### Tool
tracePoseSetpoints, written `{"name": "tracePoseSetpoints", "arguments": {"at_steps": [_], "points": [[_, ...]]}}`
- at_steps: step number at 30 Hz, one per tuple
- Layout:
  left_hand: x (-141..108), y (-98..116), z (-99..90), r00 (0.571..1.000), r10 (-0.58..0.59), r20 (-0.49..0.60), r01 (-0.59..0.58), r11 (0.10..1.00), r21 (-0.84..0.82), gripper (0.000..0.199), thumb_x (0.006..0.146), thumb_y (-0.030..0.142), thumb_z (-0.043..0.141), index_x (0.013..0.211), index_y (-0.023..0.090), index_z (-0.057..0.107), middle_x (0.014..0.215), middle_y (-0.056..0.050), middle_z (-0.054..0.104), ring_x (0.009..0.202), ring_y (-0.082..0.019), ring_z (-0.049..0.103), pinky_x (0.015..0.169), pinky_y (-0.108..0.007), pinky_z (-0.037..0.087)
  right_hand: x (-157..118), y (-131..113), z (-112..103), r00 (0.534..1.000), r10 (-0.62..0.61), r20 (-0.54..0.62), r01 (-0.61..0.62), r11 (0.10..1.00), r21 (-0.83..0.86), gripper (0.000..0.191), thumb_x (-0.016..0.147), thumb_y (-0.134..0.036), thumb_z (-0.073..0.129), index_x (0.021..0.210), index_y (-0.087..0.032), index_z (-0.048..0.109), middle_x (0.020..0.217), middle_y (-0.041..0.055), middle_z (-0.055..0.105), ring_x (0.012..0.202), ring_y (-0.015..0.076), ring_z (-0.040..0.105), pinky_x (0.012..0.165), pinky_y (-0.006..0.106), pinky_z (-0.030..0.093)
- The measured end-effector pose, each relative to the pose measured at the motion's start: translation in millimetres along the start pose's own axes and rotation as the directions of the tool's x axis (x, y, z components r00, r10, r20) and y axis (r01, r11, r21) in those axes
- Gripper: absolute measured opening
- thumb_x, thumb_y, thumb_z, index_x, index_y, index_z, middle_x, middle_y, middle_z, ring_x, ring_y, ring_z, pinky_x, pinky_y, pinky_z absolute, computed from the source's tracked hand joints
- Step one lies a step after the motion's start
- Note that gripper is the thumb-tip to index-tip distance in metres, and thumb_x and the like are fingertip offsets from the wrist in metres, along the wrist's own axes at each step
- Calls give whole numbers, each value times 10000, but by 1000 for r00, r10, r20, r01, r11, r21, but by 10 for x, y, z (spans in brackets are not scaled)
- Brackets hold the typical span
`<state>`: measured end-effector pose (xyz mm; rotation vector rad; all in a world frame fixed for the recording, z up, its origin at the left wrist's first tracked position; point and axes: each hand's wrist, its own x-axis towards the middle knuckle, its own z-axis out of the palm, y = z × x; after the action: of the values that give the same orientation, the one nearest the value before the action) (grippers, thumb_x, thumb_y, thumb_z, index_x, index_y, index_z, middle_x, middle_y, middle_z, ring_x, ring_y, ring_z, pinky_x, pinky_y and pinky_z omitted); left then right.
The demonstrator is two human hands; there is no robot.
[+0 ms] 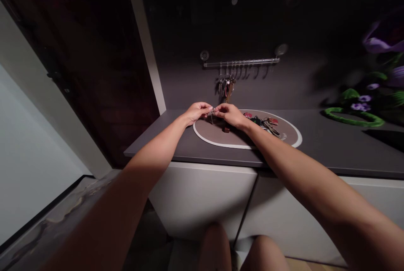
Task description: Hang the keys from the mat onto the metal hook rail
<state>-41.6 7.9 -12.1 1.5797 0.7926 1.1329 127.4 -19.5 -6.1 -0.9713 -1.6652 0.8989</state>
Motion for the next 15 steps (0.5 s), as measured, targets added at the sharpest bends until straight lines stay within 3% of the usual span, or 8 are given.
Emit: {"name": "tracePoseSetpoints", "arguments": {"at_steps": [5,15], "points": [[0,0,29,999,-10,-40,5,994,-114,272,623,258,728,772,97,568,656,19,556,589,-46,501,580,-200,378,-7,-45,7,999,-22,33,19,996,88,101,673,-92,630,764,-122,601,630,-5,581,563,70,487,555,199,426],[9,-19,66,999,-22,-31,13,966,-257,309,584,279,750,773,119,564,660,15,578,608,-68,540,588,-207,370,41,51,-4,996,-60,71,56,996,65,170,664,-262,660,754,-147,572,651,-8,580,573,72,484,582,215,417]]}}
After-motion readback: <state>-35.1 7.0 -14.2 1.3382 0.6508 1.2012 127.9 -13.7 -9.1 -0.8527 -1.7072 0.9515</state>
